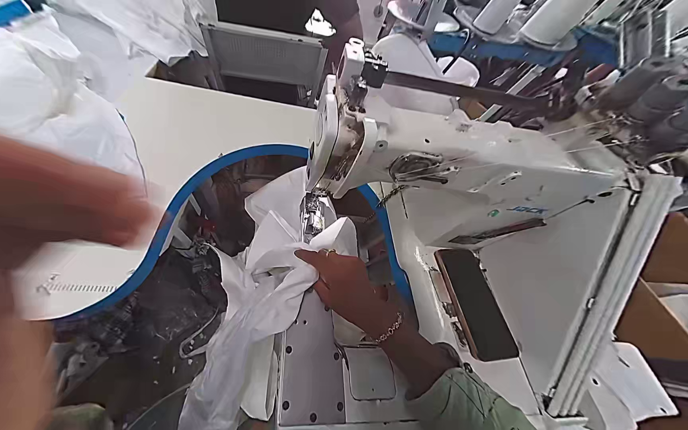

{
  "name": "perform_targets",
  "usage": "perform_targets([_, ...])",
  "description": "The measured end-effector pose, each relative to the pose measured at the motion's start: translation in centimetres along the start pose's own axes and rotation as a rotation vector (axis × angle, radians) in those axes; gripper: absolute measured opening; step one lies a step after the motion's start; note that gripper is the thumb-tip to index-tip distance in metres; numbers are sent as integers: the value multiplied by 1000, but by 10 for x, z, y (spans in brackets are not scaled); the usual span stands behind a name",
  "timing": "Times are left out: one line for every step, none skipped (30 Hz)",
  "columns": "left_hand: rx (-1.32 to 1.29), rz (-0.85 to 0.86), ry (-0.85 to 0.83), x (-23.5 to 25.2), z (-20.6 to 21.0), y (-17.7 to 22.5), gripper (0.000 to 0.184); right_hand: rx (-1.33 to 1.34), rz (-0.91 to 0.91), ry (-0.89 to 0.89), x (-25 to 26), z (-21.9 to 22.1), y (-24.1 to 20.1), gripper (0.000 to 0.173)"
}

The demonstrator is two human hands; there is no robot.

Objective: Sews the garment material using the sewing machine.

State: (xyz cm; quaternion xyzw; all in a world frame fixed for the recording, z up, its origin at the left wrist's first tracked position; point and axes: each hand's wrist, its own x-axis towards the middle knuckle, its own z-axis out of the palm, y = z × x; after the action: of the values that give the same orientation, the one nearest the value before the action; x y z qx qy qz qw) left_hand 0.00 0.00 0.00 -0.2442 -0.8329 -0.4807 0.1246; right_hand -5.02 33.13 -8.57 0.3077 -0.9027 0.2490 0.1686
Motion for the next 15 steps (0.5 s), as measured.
perform_targets([41, -132, 41, 0, 54, 15, 51, -17, -6, 51, 2, 1, 1, 35])
perform_targets([81, -217, 28, -6, 97, 17, 57, -41, -12, 107, 4, 2, 4, 30])
perform_targets([131, -285, 7, -20, 129, 14, 53, -73, -17, 156, 6, 2, 8, 23])
perform_targets([191, -354, 6, -33, 150, 12, 40, -111, -29, 202, 9, 0, 14, 18])
perform_targets([272, -400, 38, -45, 155, 12, 27, -140, -43, 234, 13, -1, 20, 16])
perform_targets([370, -440, 84, -54, 151, 13, 22, -159, -58, 241, 14, -3, 22, 14])
perform_targets([461, -465, 127, -62, 144, 13, 22, -184, -81, 242, 13, -3, 21, 14])
perform_targets([545, -466, 141, -68, 135, 13, 23, -223, -112, 258, 11, -2, 18, 15])
perform_targets([585, -446, 100, -71, 127, 17, 23, -272, -141, 293, 10, -2, 14, 17])
perform_targets([521, -403, -25, -71, 119, 29, 18, -321, -162, 334, 11, -4, 10, 18])
perform_targets([367, -333, -233, -67, 113, 41, 12, -361, -176, 362, 13, -8, 9, 19])
perform_targets([181, -239, -453, -60, 113, 49, 10, -386, -188, 364, 13, -11, 10, 19])
perform_targets([33, -141, -572, -52, 119, 49, 16, -394, -197, 330, 9, -11, 10, 18])
perform_targets([-28, -85, -537, -39, 126, 43, 22, -387, -209, 284, 6, -10, 12, 18])
perform_targets([-21, -79, -387, -20, 136, 31, 23, -368, -218, 242, 1, -8, 10, 18])
